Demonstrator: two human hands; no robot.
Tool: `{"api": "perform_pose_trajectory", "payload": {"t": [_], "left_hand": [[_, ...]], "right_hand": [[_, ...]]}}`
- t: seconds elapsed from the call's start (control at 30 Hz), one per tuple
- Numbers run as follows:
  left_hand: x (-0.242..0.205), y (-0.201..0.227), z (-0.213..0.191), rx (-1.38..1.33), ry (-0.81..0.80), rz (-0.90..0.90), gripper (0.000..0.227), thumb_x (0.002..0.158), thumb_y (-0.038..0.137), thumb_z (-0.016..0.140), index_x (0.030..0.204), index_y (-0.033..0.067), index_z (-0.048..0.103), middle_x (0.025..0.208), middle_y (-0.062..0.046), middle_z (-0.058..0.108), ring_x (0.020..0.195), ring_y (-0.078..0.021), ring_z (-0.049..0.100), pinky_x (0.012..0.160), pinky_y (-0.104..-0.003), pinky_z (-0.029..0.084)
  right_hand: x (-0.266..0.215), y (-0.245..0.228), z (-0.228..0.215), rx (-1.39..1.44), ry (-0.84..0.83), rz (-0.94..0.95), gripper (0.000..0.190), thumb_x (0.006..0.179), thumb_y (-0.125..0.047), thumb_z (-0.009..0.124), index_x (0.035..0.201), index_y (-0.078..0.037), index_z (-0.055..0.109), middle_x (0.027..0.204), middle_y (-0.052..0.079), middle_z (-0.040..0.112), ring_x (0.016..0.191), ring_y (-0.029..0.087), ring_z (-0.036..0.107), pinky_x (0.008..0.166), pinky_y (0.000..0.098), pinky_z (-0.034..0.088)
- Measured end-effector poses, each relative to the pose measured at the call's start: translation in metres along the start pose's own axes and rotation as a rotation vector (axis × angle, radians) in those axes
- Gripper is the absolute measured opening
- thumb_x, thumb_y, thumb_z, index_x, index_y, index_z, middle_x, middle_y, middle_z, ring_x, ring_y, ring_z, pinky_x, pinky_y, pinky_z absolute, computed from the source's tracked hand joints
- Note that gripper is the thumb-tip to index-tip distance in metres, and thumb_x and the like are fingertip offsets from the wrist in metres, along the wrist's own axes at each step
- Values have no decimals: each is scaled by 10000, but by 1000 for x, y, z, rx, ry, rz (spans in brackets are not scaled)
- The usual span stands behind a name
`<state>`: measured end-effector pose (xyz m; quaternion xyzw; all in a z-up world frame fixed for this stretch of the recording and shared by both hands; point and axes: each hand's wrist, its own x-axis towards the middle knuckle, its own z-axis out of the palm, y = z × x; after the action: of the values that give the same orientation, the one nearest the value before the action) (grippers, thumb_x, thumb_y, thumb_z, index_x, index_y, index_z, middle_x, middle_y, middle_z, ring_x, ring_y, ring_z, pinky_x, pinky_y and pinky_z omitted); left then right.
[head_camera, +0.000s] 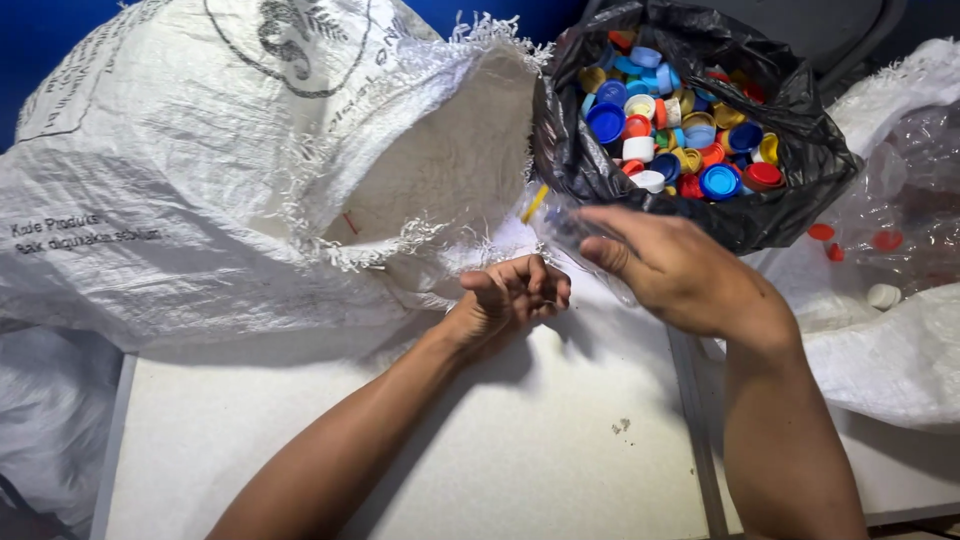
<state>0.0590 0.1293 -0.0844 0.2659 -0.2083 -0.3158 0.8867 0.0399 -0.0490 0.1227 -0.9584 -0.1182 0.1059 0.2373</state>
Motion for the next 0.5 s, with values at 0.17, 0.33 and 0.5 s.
{"api": "perform_pose_trajectory", "payload": {"t": [0.17, 0.33, 0.5], "left_hand": [[-2, 5, 8, 3, -7, -13, 1010, 506, 922, 647, 1047, 74, 555, 1112, -114, 638, 1052, -221, 611, 962, -350, 507], [1, 0, 5, 36, 138, -6, 987, 675, 703, 800, 1341, 54, 468, 1145, -124, 638, 1063, -210, 635, 943, -346, 546], [-1, 2, 29, 543, 317, 65, 682, 929, 459, 726, 1386, 0, 513, 1159, -128, 660, 1047, -199, 654, 942, -355, 557]], "right_hand": [[-7, 19, 23, 92, -59, -37, 539, 1021, -446, 491, 1430, -104, 568, 1302, 161, 675, 1167, 261, 663, 951, 387, 523], [-1, 21, 46, 105, 56, -204, 425, 907, -257, 685, 1270, -55, 593, 1239, 167, 675, 1118, 312, 689, 927, 428, 541], [-5, 24, 54, -31, 5, -35, 632, 870, -265, 710, 1402, -51, 446, 1209, 238, 644, 1100, 401, 650, 925, 483, 514]]}}
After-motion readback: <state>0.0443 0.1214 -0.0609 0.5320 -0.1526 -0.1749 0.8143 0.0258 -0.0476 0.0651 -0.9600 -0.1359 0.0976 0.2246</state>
